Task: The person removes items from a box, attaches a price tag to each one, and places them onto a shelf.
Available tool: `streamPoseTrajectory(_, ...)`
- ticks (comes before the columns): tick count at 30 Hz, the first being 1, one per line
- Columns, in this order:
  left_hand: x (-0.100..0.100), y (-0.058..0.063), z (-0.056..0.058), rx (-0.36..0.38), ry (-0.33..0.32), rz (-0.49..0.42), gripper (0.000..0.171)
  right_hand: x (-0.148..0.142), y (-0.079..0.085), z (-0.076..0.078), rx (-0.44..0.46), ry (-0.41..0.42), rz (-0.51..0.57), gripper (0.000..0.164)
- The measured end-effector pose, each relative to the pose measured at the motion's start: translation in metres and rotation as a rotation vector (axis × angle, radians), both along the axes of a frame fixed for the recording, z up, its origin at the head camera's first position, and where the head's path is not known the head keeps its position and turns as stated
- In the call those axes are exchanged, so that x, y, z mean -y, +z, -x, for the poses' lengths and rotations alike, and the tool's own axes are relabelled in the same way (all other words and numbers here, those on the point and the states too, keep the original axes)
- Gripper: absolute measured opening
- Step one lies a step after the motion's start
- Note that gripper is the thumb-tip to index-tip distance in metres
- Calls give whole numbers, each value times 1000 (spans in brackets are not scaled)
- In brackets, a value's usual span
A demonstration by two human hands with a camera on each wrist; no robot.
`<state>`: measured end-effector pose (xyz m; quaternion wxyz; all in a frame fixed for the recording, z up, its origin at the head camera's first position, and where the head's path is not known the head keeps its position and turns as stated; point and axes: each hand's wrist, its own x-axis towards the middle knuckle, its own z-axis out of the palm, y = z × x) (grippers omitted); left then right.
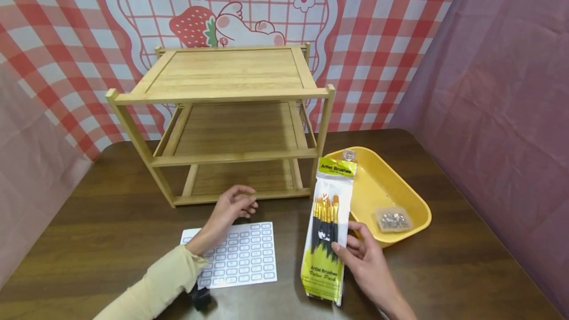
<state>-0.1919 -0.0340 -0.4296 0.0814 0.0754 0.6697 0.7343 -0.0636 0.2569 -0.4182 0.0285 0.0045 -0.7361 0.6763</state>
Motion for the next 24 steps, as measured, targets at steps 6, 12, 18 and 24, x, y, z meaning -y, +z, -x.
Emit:
streamPoseTrajectory(6,12,-2,1,6,34,25,24,7,0,-1,36,37,-25,45)
streamPoseTrajectory(12,18,-3,2,-10,34,41,24,13,2,2,66,76,-72,47)
streamPoseTrajectory(18,24,-3,2,-11,38,64,24,16,2,10,40,149,-111,46)
streamPoseTrajectory(24,30,-2,3,-7,47,79,24,15,1,18,31,222,-126,46)
